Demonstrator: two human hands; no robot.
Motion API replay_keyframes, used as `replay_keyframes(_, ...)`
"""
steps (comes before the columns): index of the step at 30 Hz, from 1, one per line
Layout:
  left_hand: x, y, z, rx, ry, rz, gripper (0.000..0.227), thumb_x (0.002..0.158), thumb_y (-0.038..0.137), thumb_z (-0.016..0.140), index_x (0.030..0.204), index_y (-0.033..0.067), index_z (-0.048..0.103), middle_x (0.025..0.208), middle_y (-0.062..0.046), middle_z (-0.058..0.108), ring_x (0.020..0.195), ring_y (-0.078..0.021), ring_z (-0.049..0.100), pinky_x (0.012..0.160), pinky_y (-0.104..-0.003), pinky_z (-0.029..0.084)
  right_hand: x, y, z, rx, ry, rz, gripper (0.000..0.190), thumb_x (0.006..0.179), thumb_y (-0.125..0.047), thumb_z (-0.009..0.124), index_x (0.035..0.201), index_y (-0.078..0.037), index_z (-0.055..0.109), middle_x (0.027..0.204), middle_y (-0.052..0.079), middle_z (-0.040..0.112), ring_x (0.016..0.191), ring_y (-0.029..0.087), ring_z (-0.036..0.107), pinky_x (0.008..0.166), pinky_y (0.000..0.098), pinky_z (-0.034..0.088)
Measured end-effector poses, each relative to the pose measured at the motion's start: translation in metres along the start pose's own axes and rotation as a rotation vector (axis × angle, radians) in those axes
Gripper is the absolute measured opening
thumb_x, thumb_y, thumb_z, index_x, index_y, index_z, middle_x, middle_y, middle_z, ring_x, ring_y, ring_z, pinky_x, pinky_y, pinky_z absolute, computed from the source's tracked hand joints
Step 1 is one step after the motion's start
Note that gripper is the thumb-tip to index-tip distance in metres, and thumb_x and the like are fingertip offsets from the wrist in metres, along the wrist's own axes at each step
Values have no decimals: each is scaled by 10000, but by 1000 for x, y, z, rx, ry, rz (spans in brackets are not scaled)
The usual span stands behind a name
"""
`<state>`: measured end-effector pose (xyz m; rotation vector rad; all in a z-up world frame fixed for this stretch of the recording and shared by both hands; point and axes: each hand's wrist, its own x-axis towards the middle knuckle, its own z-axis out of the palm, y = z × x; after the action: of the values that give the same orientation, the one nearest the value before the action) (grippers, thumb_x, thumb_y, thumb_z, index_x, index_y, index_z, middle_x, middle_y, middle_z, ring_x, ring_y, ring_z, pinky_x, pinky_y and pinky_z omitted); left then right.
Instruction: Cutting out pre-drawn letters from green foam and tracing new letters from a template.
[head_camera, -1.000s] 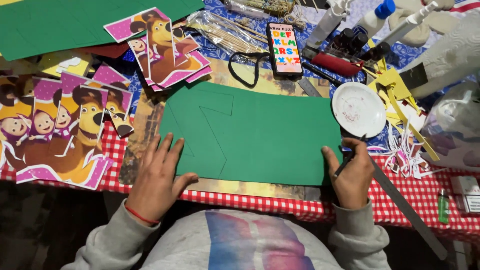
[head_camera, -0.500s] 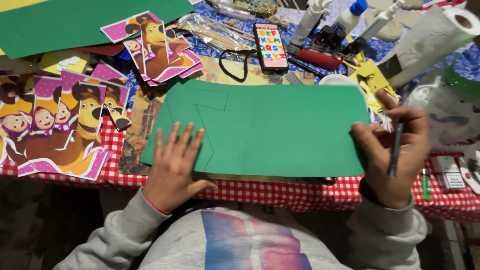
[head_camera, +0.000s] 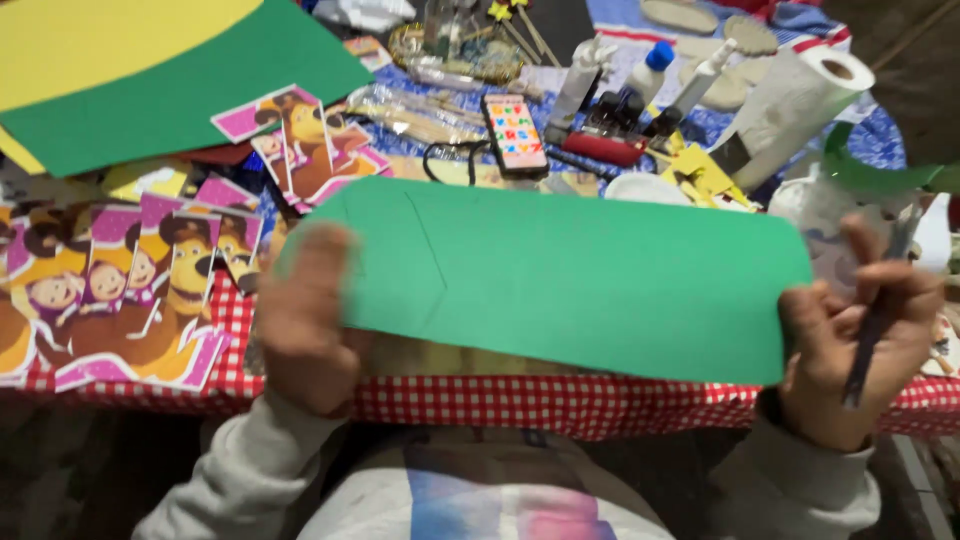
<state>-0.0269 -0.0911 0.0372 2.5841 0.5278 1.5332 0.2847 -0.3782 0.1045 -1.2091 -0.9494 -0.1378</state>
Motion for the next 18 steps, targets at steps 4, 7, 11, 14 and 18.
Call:
replay_keyframes(4,-17,-28,17,-788,94,-683,539,995,364,574,1459,97,513,1504,-142,532,1383,-365,512,1131,-532,428,-17,46,-26,17,-25,77,459,940,8,812,1230,-105,474,1477,167,524,895,17,590,799,139,501)
replay_keyframes(7,-27,-36,27,-1828,37,-1140,566,959,458,535,1435,153,512,1432,-85,590,1296,-312,565,1040,-535,475,-12,70,-33,-65,-127,142,471,913,37,759,1246,-108,459,1523,174,513,923,28,598,799,158,492)
replay_keyframes(11,-40,-62,28,-1997,-57,-1065,531,983,385,574,1416,80,529,1318,-118,641,1173,-299,615,964,-495,500,8,81,-44,-45,-318,210,493,873,108,685,1250,-110,453,1581,173,487,985,61,627,839,212,530)
replay_keyframes(14,-57,-87,23,-1894,-164,-1059,495,1001,287,607,1413,20,544,1236,-140,659,1073,-276,630,888,-430,518,23,91,-50,-53,-396,251,484,854,139,662,1219,-106,458,1571,157,488,965,53,598,806,212,515)
replay_keyframes(18,-26,-68,-4,-1467,-371,-1027,521,923,166,656,1406,26,520,1194,-111,680,1044,-211,644,864,-351,537,43,103,-40,-99,-405,235,461,879,166,638,1222,-97,476,1557,130,502,968,41,558,821,207,482)
